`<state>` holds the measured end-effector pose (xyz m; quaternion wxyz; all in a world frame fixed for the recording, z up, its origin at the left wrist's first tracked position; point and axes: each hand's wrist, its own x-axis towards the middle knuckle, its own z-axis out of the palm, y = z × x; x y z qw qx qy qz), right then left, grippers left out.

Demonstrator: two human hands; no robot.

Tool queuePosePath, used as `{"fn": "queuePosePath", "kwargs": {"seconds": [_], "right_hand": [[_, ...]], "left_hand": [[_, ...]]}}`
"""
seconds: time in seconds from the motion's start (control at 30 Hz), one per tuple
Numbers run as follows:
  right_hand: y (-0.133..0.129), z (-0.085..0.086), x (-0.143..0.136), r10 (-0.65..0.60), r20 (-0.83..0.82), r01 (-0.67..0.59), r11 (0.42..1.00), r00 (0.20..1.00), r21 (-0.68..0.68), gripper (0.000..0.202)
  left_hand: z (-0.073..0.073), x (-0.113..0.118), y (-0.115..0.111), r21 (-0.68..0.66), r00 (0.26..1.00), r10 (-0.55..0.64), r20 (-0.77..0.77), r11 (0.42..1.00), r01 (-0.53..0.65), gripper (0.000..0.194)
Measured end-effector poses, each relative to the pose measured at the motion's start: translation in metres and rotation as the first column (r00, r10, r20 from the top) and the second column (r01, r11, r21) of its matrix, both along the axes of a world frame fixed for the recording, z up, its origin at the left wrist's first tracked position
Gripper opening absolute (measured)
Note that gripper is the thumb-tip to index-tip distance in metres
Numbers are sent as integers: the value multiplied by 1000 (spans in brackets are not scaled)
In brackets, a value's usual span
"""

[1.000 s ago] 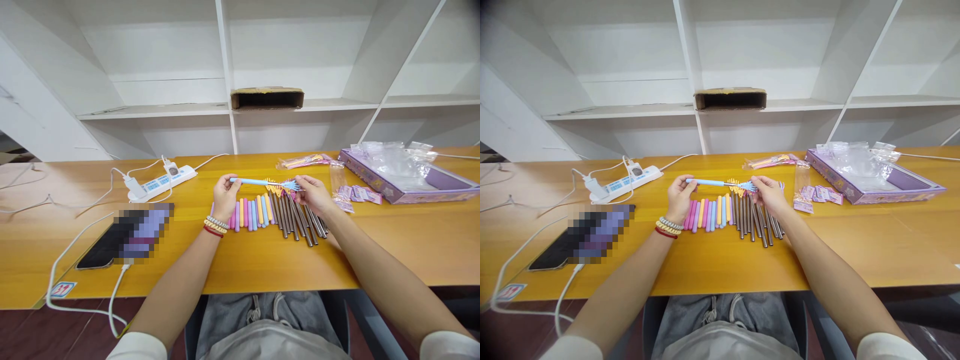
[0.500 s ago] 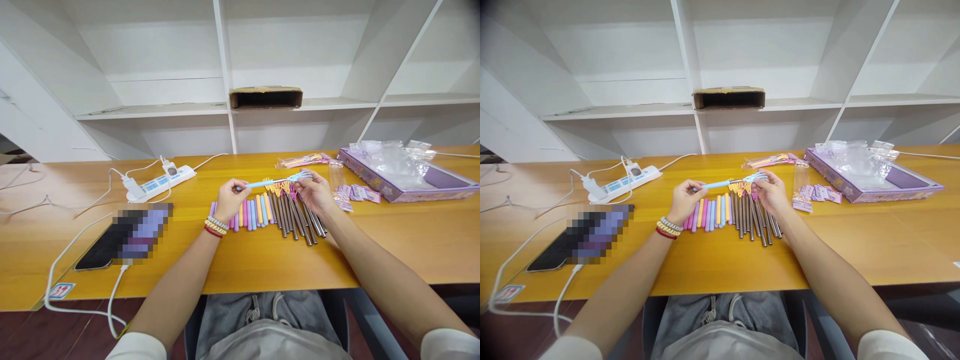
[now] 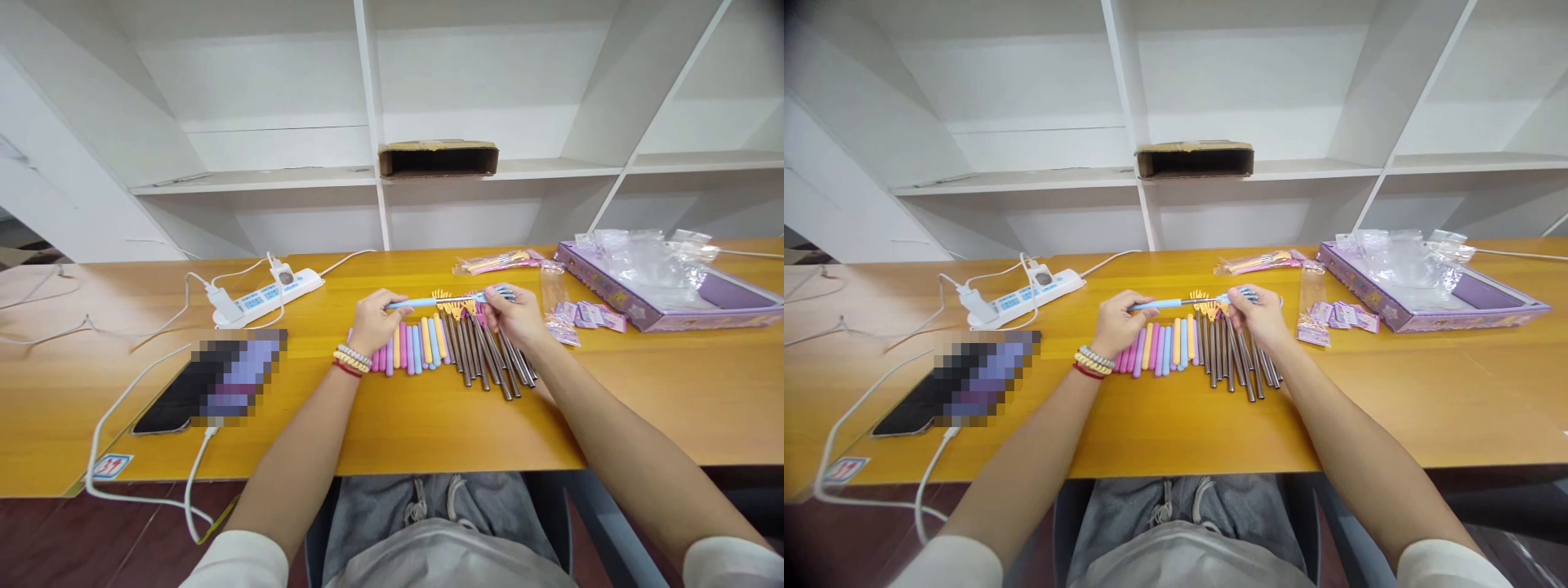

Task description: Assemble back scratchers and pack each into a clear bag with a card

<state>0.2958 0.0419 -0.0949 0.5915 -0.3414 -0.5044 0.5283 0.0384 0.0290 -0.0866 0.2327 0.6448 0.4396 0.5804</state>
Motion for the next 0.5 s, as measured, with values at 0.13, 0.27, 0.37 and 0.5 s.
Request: {"fn": "queuePosePath", "kwargs": {"seconds": [0.13,0.27,0.37,0.5], "right_hand": [[19,8,37,-211,-174,212,977,962,-9,27],[34,11,80,-365,-295,373,927,883,-30,19],[38,9,114,-488,-370,498,864,790,-76,22],[38,4,152,-661,-420,643,737,622,-208,33]], "left_hand": [[1,-42,18,19,993,121,17,992,-121,20],[0,-83,27,-42,990,139,36,990,-138,17],[-4,-108,30,-52,975,149,162,988,-143,16],[-9,-134,31,-75,843,132,521,991,-109,18]]}}
